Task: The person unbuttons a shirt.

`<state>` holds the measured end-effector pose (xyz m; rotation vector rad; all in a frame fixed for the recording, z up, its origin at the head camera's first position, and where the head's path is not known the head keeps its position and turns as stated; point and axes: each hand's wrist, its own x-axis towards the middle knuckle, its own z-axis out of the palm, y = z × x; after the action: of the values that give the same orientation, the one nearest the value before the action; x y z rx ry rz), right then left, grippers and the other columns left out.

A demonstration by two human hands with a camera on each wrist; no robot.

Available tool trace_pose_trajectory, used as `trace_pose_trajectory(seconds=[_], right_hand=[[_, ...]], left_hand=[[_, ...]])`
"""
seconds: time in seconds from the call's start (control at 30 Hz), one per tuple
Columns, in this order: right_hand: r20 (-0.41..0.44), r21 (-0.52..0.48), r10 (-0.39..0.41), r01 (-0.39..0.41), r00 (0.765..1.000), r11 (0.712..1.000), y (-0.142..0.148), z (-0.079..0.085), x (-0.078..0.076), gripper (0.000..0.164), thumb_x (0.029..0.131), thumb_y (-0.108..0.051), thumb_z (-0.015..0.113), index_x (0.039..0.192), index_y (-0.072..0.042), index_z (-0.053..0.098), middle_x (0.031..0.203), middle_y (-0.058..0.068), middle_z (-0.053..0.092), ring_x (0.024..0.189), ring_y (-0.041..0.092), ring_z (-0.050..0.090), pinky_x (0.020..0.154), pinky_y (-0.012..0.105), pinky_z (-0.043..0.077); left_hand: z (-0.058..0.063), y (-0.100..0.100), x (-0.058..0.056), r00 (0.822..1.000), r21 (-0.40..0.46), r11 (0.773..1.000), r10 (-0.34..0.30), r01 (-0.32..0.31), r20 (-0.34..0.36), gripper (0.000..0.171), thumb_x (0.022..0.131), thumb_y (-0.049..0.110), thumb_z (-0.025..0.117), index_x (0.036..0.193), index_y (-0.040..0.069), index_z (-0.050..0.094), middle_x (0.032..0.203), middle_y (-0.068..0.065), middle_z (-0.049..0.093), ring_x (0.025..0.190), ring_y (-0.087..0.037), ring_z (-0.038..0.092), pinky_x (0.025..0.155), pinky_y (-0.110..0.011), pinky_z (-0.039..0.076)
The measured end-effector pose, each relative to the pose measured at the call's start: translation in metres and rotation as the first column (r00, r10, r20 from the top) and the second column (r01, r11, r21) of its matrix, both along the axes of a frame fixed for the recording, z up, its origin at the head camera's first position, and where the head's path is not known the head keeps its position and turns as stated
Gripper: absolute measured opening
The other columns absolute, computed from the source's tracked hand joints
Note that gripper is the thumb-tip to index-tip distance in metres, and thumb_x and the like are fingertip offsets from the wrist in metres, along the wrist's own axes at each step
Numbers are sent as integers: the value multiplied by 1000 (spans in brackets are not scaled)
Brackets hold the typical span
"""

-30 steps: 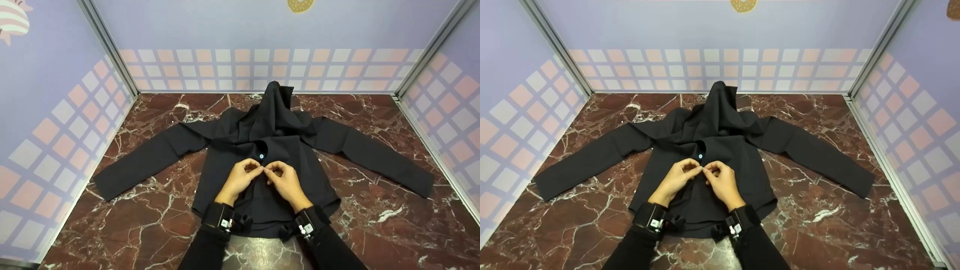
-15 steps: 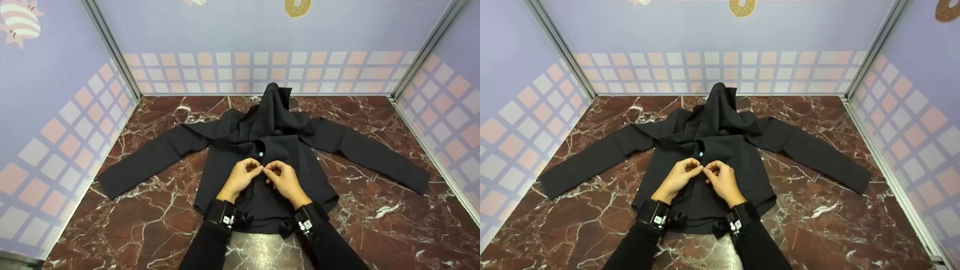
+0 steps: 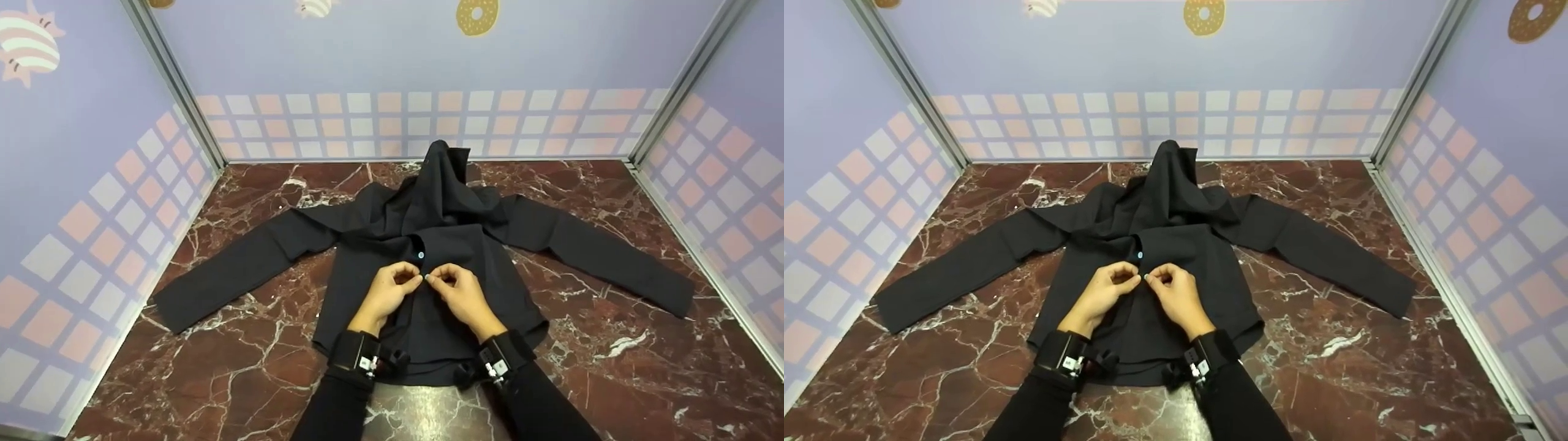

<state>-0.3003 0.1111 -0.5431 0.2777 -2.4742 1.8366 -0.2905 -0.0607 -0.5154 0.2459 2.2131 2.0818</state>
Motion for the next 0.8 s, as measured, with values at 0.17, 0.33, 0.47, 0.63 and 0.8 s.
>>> trace_pose_trajectory(seconds=[0.17, 0.33, 0.47, 0.63, 0.8], right_hand=[[9, -49, 36, -35, 999, 998, 1, -2, 2, 13, 87, -20, 68, 86, -7, 66, 73, 7, 60, 51, 16, 50, 47, 24, 41], [-33, -34, 92, -93, 995, 995, 1, 5, 4, 12, 88, -14, 65, 88, -2, 65, 75, 14, 61, 52, 27, 53, 47, 23, 42], [-80, 13, 74, -73, 994, 997, -2, 24, 14, 12, 89, -8, 63, 90, 4, 64, 77, 20, 60, 55, 39, 54, 47, 22, 41], [-79, 19, 58, -57, 995, 998, -3, 25, 15, 12, 89, -7, 62, 89, 5, 63, 76, 20, 60, 55, 41, 54, 46, 23, 41], [-7, -55, 59, -59, 998, 997, 2, 1, 0, 17, 88, -18, 66, 89, -1, 65, 77, 16, 61, 55, 32, 55, 46, 24, 42]], left_hand=[[0, 0, 2, 1000, 5, 1000, 14, -14, 6, 15, 85, 2, 66, 95, -8, 63, 89, -15, 63, 79, -21, 58, 69, -25, 45], [2, 1, 1, 1000, 12, 999, 30, -30, -5, 15, 84, 1, 67, 94, -9, 63, 88, -16, 63, 77, -21, 57, 67, -24, 45], [3, 1, 2, 999, 4, 1000, 18, -18, -38, 14, 83, -1, 67, 92, -10, 64, 86, -17, 64, 75, -22, 58, 66, -23, 45], [-6, 1, -4, 999, -6, 1000, 3, -3, -46, 14, 82, 1, 69, 91, -9, 66, 87, -17, 65, 76, -22, 59, 66, -24, 46], [-28, 0, -16, 999, 34, 998, 51, -51, -6, 17, 78, 9, 75, 89, -3, 70, 84, -10, 67, 75, -18, 61, 67, -24, 48]])
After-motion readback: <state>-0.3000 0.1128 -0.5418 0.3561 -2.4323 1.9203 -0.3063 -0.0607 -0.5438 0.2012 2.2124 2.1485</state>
